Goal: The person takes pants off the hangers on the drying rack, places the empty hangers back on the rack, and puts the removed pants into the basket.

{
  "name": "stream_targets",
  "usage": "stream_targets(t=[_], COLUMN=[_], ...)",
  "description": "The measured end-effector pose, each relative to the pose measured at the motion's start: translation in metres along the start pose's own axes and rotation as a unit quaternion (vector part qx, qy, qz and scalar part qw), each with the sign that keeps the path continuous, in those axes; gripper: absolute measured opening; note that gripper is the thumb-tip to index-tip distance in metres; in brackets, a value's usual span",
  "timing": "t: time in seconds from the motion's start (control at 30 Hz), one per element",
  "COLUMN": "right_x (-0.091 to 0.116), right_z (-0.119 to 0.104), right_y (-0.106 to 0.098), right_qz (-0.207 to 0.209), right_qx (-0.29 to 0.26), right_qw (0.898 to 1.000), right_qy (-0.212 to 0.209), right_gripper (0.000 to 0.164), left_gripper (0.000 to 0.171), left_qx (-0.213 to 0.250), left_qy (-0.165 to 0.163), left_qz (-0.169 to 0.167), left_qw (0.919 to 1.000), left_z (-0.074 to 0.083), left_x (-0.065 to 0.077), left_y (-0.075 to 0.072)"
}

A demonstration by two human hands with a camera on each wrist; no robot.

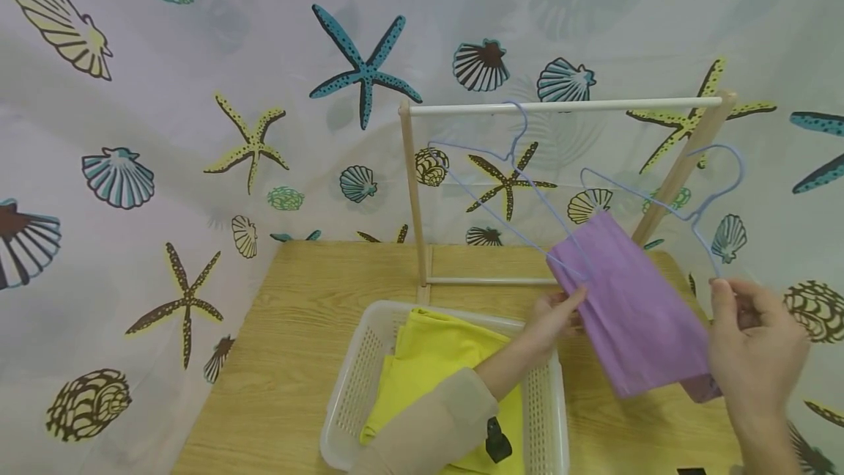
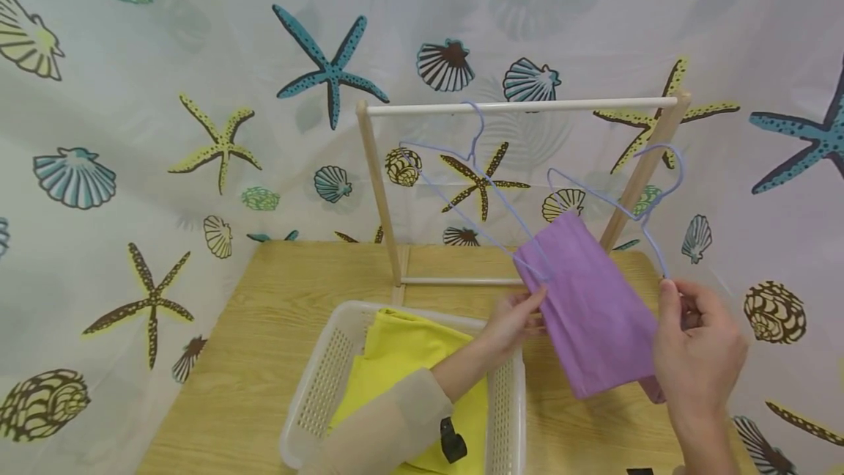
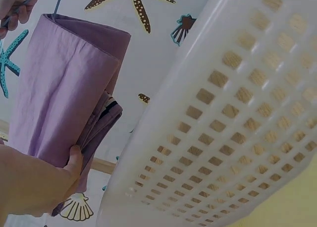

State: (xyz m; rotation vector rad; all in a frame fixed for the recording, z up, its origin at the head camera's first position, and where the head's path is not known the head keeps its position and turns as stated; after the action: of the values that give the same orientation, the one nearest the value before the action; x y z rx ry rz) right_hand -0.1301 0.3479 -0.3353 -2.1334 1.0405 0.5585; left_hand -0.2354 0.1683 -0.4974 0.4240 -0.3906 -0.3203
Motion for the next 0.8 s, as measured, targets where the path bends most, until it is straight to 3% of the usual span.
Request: stream_targets(t=[0.37, 0.7, 0.8], right_x=[0.007, 0.014, 0.014], right_z=[-0.002, -0.004, -0.006], right_y=[-0.001, -0.004, -0.004], right_qz=[-0.002, -0.009, -0.010], right_qx=[-0.013, -0.017, -0.020], right_qw=[1.000, 1.000, 1.000], right_qy=[-0.005, 0.015, 0.016], right_gripper=[0.019, 0.013, 0.012], left_gripper=[0.043, 0.048, 0.055], left_qx=[0.023, 0.068, 0.094], left_qy=[-0.025, -0.073, -0.082], left_qz=[-0.030, 0.012, -0.009], left_qw=[0.9990, 0.9949, 0.9922], left_z=[-0.015, -0.032, -0.036], left_x=[-0.001, -0.011, -0.013], left_y=[0.015, 0.015, 0.017])
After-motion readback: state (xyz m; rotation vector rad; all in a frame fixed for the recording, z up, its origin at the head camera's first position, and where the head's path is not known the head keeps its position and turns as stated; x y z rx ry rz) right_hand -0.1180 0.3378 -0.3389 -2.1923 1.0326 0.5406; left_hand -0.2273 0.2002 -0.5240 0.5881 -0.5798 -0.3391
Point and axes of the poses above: each hand's wrist, its own x-axis away from the middle knuckle, its own y-axis out of the palm, z = x × y, the point moved 7 cm from there along -x, towards the middle knuckle, and after that the axes turned 4 degrees about -y, right-handed, at the moved point
